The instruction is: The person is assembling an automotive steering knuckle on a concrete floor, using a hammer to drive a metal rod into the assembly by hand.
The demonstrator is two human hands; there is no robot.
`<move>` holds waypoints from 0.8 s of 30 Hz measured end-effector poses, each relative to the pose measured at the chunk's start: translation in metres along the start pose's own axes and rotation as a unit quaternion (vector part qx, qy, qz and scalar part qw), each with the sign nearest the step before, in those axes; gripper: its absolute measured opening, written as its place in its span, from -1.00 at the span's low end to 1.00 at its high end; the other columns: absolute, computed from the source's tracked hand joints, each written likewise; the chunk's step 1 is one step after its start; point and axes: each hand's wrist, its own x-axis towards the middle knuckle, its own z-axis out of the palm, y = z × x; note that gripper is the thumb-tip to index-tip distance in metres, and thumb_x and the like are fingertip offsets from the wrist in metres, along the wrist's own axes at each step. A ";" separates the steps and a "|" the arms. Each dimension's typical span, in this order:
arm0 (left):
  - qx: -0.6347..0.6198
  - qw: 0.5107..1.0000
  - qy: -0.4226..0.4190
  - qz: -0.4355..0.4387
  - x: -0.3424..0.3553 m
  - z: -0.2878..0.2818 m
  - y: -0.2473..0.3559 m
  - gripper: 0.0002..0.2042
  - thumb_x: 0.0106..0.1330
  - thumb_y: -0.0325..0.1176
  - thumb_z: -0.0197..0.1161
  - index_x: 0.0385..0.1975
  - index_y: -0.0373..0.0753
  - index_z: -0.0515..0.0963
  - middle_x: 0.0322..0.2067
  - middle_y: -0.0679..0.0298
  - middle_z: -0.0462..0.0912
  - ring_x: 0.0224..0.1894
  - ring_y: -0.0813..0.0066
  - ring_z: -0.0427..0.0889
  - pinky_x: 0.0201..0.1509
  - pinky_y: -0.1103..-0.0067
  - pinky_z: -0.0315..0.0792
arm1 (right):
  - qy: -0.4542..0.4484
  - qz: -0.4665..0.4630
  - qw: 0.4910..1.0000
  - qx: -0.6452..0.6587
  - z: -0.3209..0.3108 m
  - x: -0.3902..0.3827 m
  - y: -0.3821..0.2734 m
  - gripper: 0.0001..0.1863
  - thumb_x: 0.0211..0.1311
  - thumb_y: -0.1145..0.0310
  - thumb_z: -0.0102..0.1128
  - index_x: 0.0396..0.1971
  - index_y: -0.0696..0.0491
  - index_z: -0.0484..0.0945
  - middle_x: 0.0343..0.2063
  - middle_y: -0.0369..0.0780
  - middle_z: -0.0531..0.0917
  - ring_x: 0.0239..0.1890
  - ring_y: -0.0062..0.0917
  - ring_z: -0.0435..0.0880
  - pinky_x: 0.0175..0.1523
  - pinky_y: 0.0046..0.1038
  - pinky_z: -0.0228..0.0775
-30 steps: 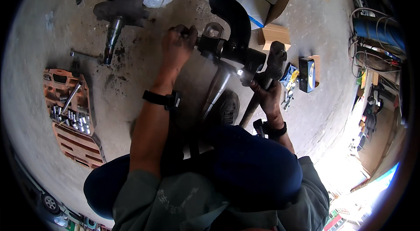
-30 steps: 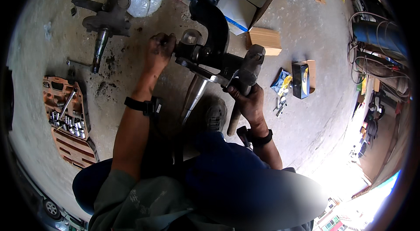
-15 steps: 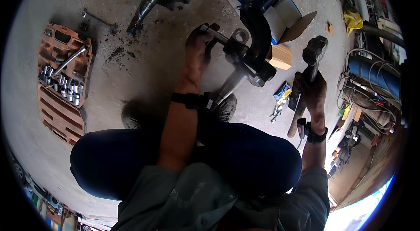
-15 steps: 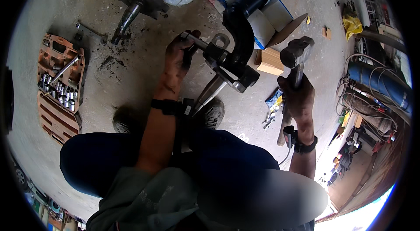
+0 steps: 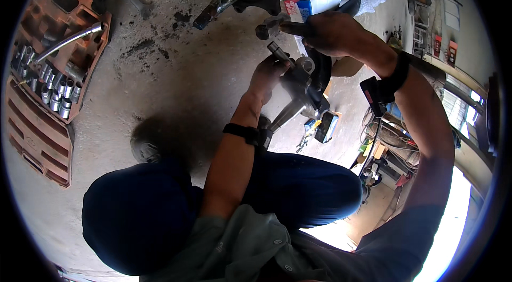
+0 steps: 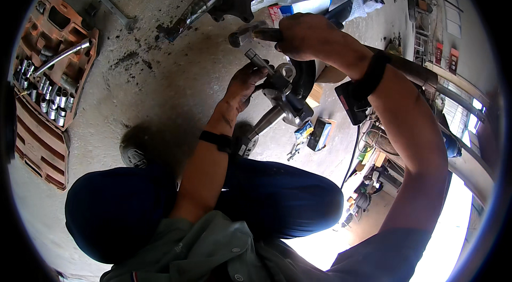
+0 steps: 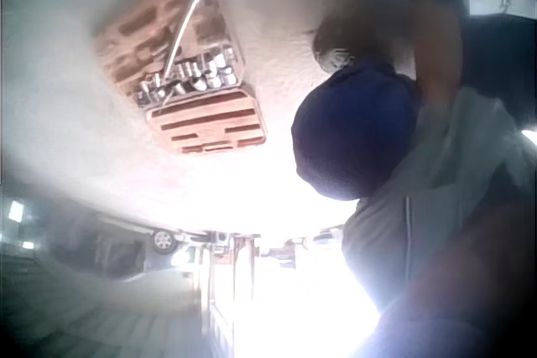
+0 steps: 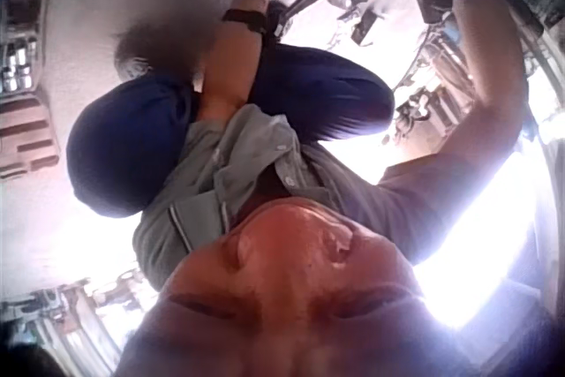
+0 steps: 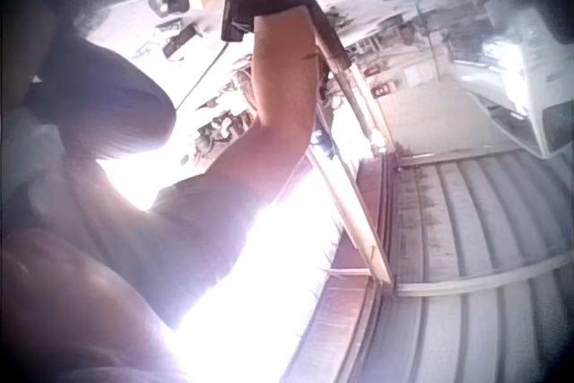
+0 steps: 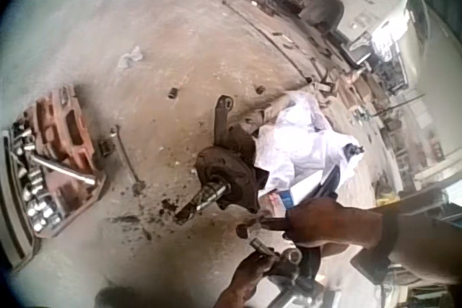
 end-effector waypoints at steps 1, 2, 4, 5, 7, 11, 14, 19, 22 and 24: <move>-0.005 1.000 0.003 -0.008 0.000 -0.002 -0.001 -0.73 0.31 -0.32 0.27 -0.06 -0.29 0.54 -0.13 0.25 0.63 -0.02 0.44 0.56 0.19 0.47 0.38 | -0.004 -0.002 1.000 -0.011 -0.004 0.009 -0.010 -0.68 0.20 0.15 0.18 -0.29 0.13 0.64 -0.26 -0.05 0.69 -0.18 -0.19 0.70 -0.08 -0.21 0.53; -0.017 1.000 0.004 -0.009 0.001 -0.005 -0.001 -0.71 0.32 -0.31 0.27 -0.04 -0.29 0.54 -0.12 0.24 0.64 -0.01 0.45 0.56 0.19 0.47 0.37 | -0.008 -0.003 1.000 -0.022 -0.008 0.018 -0.019 -0.70 0.21 0.18 0.16 -0.29 0.13 0.64 -0.26 -0.06 0.70 -0.19 -0.20 0.71 -0.09 -0.21 0.54; -0.042 0.999 -0.002 -0.020 -0.002 -0.003 0.000 -0.69 0.32 -0.29 0.27 0.00 -0.29 0.54 -0.09 0.21 0.66 0.02 0.46 0.55 0.18 0.49 0.35 | -0.014 -0.026 0.997 -0.070 -0.026 0.022 -0.035 -0.74 0.17 0.28 0.14 -0.25 0.12 0.64 -0.24 -0.09 0.70 -0.17 -0.23 0.71 -0.13 -0.25 0.57; -0.047 0.999 0.004 -0.025 -0.004 -0.003 -0.001 -0.67 0.33 -0.28 0.27 0.01 -0.29 0.53 -0.08 0.20 0.66 0.03 0.46 0.55 0.19 0.49 0.34 | -0.014 -0.043 0.996 -0.077 -0.028 0.025 -0.039 -0.74 0.16 0.29 0.14 -0.23 0.12 0.64 -0.23 -0.09 0.70 -0.16 -0.24 0.71 -0.13 -0.25 0.57; -0.054 0.998 0.011 -0.035 -0.008 0.003 0.002 -0.65 0.33 -0.28 0.27 0.05 -0.29 0.53 -0.06 0.18 0.66 0.05 0.45 0.54 0.20 0.50 0.32 | -0.027 -0.043 0.995 -0.087 -0.033 0.029 -0.046 -0.74 0.15 0.31 0.14 -0.22 0.11 0.64 -0.21 -0.10 0.70 -0.15 -0.24 0.71 -0.12 -0.26 0.58; -0.053 0.997 0.012 -0.051 -0.014 0.010 0.004 -0.61 0.33 -0.26 0.28 0.09 -0.30 0.50 -0.05 0.19 0.65 0.06 0.43 0.54 0.25 0.49 0.27 | -0.034 -0.035 0.993 -0.110 -0.019 0.027 -0.055 -0.78 0.15 0.41 0.12 -0.22 0.09 0.65 -0.22 -0.12 0.70 -0.14 -0.22 0.71 -0.10 -0.28 0.59; -0.065 0.997 0.035 -0.036 -0.010 0.004 0.004 -0.58 0.32 -0.24 0.29 0.11 -0.30 0.49 -0.03 0.19 0.63 0.06 0.41 0.53 0.26 0.49 0.25 | -0.049 -0.104 0.979 -0.169 -0.016 0.038 -0.052 -0.72 0.15 0.50 0.11 -0.12 0.07 0.63 -0.24 -0.12 0.69 -0.18 -0.24 0.72 -0.13 -0.30 0.60; -0.071 0.996 0.038 -0.028 -0.014 0.012 0.004 -0.59 0.30 -0.26 0.31 0.09 -0.30 0.51 -0.02 0.20 0.62 0.07 0.40 0.52 0.24 0.50 0.27 | 0.059 -0.133 0.973 -0.181 -0.009 0.032 -0.042 -0.67 0.09 0.43 0.19 -0.08 0.05 0.58 -0.35 -0.11 0.70 -0.31 -0.25 0.73 -0.21 -0.26 0.60; -0.104 0.993 0.028 -0.039 -0.014 0.018 -0.005 -0.66 0.28 -0.38 0.26 0.04 -0.28 0.53 -0.05 0.23 0.62 0.03 0.41 0.52 0.22 0.50 0.26 | 0.034 -0.155 0.969 -0.192 -0.004 0.026 -0.042 -0.71 0.11 0.41 0.18 -0.12 0.07 0.56 -0.41 -0.07 0.70 -0.34 -0.22 0.74 -0.24 -0.25 0.60; -0.071 0.997 0.014 -0.018 -0.013 0.013 -0.010 -0.68 0.23 -0.45 0.21 0.00 -0.29 0.54 -0.08 0.23 0.62 -0.04 0.40 0.51 0.19 0.49 0.24 | 0.041 -0.202 0.955 -0.214 -0.008 0.028 -0.038 -0.73 0.15 0.40 0.15 -0.13 0.09 0.56 -0.41 -0.07 0.71 -0.34 -0.23 0.74 -0.26 -0.26 0.60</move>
